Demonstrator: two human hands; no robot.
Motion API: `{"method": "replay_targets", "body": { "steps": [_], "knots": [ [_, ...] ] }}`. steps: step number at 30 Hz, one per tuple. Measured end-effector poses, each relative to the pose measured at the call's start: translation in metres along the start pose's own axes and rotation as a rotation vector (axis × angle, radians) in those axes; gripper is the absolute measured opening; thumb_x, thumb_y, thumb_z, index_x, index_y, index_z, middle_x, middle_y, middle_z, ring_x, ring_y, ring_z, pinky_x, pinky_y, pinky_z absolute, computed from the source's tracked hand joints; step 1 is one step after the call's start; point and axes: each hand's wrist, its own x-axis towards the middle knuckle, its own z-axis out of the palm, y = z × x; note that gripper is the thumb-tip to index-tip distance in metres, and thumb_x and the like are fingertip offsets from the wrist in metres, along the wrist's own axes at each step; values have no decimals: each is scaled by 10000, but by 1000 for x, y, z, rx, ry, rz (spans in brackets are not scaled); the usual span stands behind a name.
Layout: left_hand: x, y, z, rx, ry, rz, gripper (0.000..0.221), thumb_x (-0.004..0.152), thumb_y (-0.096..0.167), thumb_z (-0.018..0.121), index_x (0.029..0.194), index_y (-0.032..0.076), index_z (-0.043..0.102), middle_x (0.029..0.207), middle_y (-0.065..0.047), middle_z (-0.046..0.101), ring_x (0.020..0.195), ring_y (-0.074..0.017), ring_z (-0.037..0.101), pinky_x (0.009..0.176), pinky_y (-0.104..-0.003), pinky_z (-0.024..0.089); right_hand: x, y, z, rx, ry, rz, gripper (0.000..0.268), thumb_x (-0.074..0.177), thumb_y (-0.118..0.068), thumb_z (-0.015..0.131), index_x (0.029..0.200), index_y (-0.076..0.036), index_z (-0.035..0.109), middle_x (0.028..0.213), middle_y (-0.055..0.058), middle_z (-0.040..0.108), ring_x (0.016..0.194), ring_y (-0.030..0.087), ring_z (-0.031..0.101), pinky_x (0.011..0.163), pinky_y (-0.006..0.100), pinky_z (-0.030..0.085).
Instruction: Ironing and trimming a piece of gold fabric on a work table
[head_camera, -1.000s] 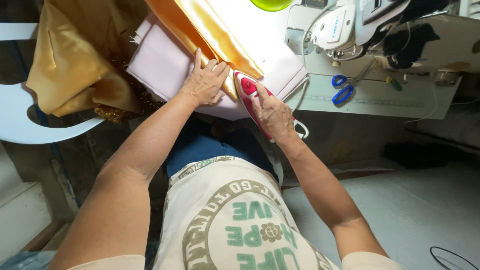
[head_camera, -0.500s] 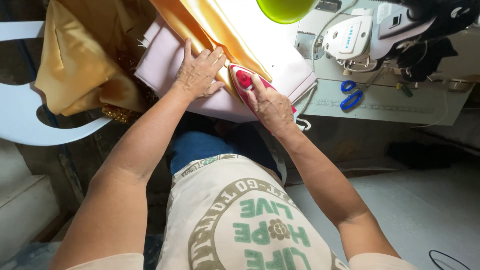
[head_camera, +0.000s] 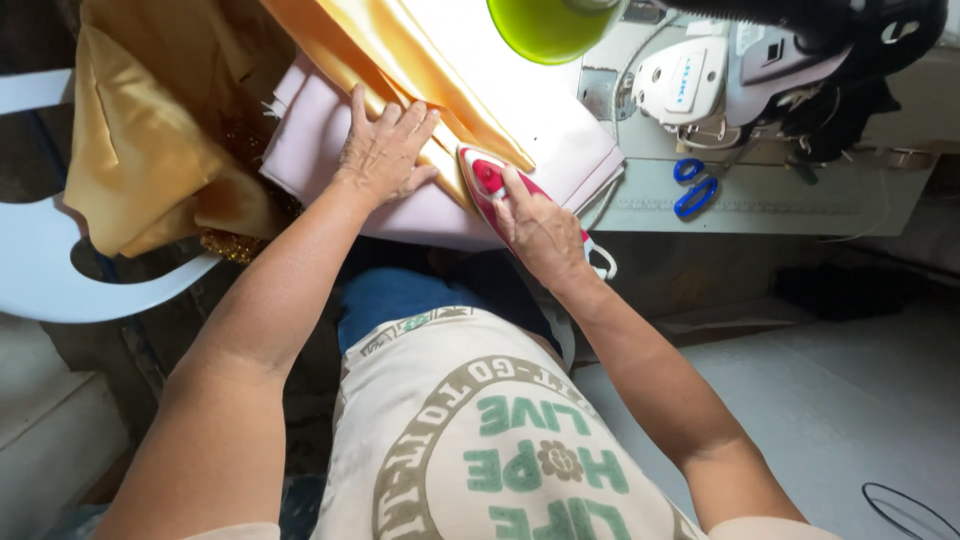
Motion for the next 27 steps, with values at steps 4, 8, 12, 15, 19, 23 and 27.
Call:
{"method": "replay_targets", "body": {
  "steps": [4,8,12,15,19,23,27],
  "knots": [
    [-4,-4,2,-72,2,-12,858,897,686,554,1560,150,466,1559,-96,465,1199,-301,571,1090,-777,207,7,-4,5,21,-53,45,531,1039,-478,507,1512,-254,420,803,172,667,666,494,678,573,633,539],
    [-2,-9,1,-34,38,-4,899,924,721,496,1569,96,458,1564,-98,494,1230,-299,551,1102,-770,183,25,-14,7,34,47,5,509,1043,-467,539,1487,-235,444,766,166,680,625,474,669,554,609,532],
    [2,-20,5,-12,0,-29,926,956,753,398,1597,85,410,1641,-92,414,1213,-302,558,1098,-782,201,20,-12,-2,42,-56,46,541,1051,-479,483,1530,-250,378,770,157,652,633,467,660,554,607,533],
    [5,-22,2,-26,41,-34,906,948,718,470,1586,74,448,1634,-97,443,1222,-308,569,1090,-790,186,37,-20,-2,64,-38,26,511,1059,-474,495,1506,-237,426,779,171,659,646,463,663,563,602,537],
    [3,-28,13,47,98,-31,878,954,699,517,1568,71,491,1588,-73,509,1141,-265,591,1122,-761,181,56,-29,13,17,50,49,548,1024,-533,529,1509,-303,419,801,139,687,655,467,684,568,613,554],
    [5,-36,11,42,79,-61,773,987,633,530,1561,115,498,1535,-52,517,1182,-253,564,1150,-732,176,52,-29,1,25,22,21,513,1038,-475,525,1494,-255,443,781,154,697,646,452,688,554,594,550],
    [5,-43,14,36,78,-79,733,1006,619,544,1540,116,531,1450,-51,556,1145,-238,577,1171,-707,161,69,-36,7,40,124,-47,494,1040,-462,567,1462,-218,487,782,135,692,680,384,693,564,550,556]
  ]
}}
